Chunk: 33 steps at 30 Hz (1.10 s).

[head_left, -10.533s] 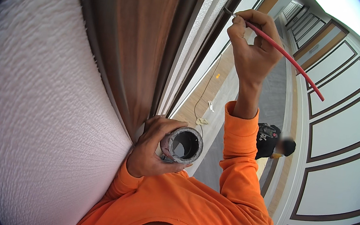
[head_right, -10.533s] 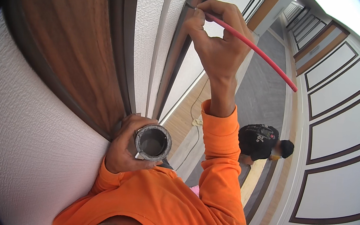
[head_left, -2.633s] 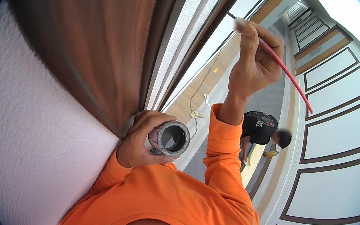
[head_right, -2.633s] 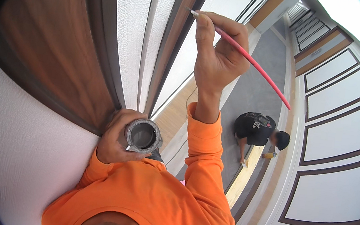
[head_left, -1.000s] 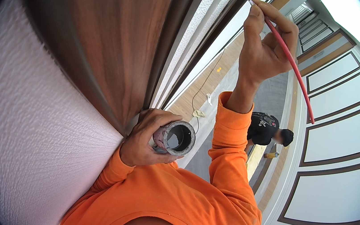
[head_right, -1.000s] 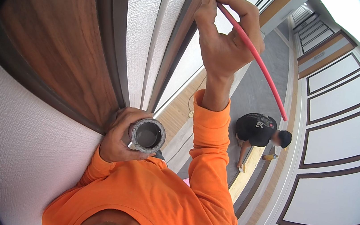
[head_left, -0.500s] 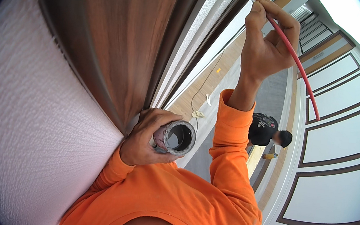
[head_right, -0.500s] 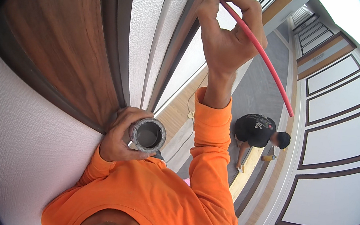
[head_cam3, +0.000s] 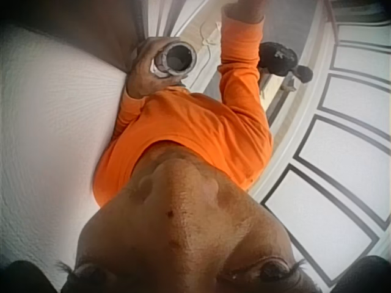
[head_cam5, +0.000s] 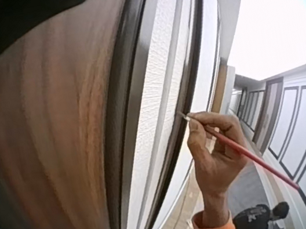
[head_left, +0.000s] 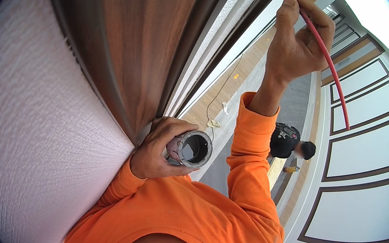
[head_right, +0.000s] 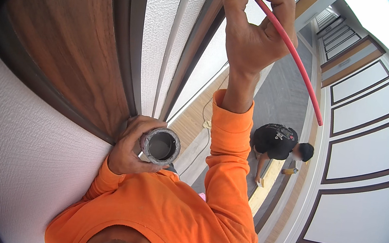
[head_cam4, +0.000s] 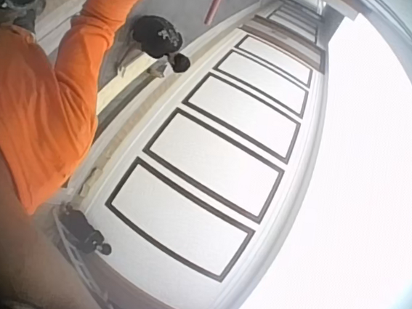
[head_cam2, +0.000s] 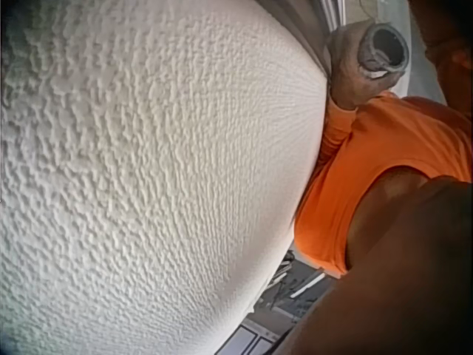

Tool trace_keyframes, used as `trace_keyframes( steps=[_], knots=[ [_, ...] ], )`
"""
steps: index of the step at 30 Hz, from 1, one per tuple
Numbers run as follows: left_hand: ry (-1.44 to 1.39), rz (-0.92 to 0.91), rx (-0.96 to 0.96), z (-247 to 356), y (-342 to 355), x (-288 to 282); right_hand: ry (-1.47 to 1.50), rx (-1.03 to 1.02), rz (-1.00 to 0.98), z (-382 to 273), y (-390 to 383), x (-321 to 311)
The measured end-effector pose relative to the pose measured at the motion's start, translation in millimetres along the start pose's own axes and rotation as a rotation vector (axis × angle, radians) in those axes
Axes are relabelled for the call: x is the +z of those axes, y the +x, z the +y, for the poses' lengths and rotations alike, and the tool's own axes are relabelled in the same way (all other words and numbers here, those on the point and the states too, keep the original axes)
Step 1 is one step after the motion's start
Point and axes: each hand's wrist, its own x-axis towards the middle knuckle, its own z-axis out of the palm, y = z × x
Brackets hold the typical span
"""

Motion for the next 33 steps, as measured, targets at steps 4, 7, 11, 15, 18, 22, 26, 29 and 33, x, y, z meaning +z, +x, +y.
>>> trace_keyframes(
  steps=[4,7,11,15,18,22,26,29,33],
  knots=[
    [0.001,0.007,-0.002,-0.3,-0.3,0.1,0.002,0.044,-0.024,-3.6,-3.1,0.3],
    [0.002,0.003,-0.013,0.9,-0.8,-0.4,-0.026,0.029,-0.069,-3.2,-5.6,-3.3],
    [-0.019,0.010,-0.006,-0.1,-0.6,0.4,0.002,0.100,-0.060,-4.6,-8.5,-7.3],
    [-0.009,0.006,-0.010,-0.2,-1.1,0.3,0.009,0.021,-0.040,1.8,-13.2,-3.0],
    [-0.009,0.007,-0.006,0.8,-0.1,0.0,-0.023,0.036,-0.055,0.5,-14.7,-4.0],
    [0.008,0.011,0.008,3.0,1.2,-2.0,-0.072,0.136,-0.084,-15.0,-14.8,-7.0],
    [0.001,0.011,0.005,4.9,2.1,-2.4,-0.001,0.089,-0.074,-8.9,-15.8,-7.0],
    [0.009,0.016,0.005,4.1,1.1,-1.4,0.028,0.069,-0.064,-5.6,-18.2,-6.6],
    [-0.002,0.015,-0.002,3.6,0.6,-1.2,0.061,0.087,-0.073,-7.2,-20.9,-7.7]
  ],
)
